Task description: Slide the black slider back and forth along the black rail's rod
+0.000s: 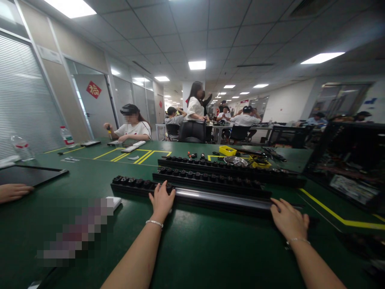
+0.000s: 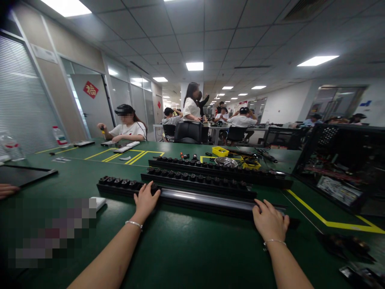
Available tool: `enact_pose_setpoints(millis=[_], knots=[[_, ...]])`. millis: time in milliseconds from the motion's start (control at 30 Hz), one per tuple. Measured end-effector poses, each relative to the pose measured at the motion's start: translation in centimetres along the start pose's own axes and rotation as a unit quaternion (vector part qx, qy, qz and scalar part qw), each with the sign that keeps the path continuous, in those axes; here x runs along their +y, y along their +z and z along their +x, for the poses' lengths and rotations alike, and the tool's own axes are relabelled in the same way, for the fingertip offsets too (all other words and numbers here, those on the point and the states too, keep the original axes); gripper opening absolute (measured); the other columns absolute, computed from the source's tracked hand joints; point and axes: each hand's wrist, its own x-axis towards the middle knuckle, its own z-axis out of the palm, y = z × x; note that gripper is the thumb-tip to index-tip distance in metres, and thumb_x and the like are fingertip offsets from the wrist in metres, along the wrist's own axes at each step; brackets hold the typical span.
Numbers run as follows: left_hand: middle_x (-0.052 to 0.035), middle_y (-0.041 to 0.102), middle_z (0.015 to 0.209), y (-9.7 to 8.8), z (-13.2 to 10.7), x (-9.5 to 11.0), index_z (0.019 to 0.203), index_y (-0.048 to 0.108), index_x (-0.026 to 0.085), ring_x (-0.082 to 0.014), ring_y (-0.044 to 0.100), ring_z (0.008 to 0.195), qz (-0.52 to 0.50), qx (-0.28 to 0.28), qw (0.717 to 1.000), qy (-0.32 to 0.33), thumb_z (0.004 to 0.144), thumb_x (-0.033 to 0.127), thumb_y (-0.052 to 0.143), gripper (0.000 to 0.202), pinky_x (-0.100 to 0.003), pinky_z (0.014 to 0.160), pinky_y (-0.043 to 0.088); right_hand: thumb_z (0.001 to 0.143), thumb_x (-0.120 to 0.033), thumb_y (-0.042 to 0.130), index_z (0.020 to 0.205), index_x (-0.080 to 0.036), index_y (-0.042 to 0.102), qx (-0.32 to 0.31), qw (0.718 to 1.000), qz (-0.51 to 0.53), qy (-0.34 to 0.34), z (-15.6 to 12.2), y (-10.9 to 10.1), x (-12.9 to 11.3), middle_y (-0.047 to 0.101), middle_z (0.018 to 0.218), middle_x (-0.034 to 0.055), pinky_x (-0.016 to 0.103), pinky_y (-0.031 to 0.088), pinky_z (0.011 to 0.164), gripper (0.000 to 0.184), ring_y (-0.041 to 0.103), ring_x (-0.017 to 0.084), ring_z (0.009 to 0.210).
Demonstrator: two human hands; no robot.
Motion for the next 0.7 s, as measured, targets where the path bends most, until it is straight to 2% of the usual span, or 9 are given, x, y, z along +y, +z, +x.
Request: enact_pose_setpoints(millis=[367, 700], knots=[[-0.0119, 0.047, 0.129, -0.10, 0.18, -0.20, 0.123, 0.045, 0.027, -0.0245, 0.030, 0.128, 0.007, -0.003, 1.000, 0.008, 0.079, 0.044, 0.044, 0.047, -0.059, 0.102, 0.013, 0.082, -0.046, 0.022, 0.122, -0.025, 0.052, 0.001, 1.000, -0.003, 0.000, -0.14, -0.22, -0.14, 0.045, 0.132, 0.0073, 0.055, 0.020, 0.099, 0.055, 0.043, 0.033, 0.115], [-0.0113, 0.051, 0.126, -0.67, 0.05, -0.04, 0.121, 0.047, 0.023, -0.0232, 0.033, 0.126, 0.038, -0.002, 0.998, 0.051, 0.080, 0.042, 0.042, 0.045, -0.057, 0.104, 0.010, 0.082, -0.046, 0.019, 0.126, -0.026, 0.049, -0.020, 1.000, -0.012, 0.003, -0.12, -0.38, -0.25, 0.042, 0.134, 0.0067, 0.054, 0.019, 0.100, 0.057, 0.040, 0.033, 0.117]])
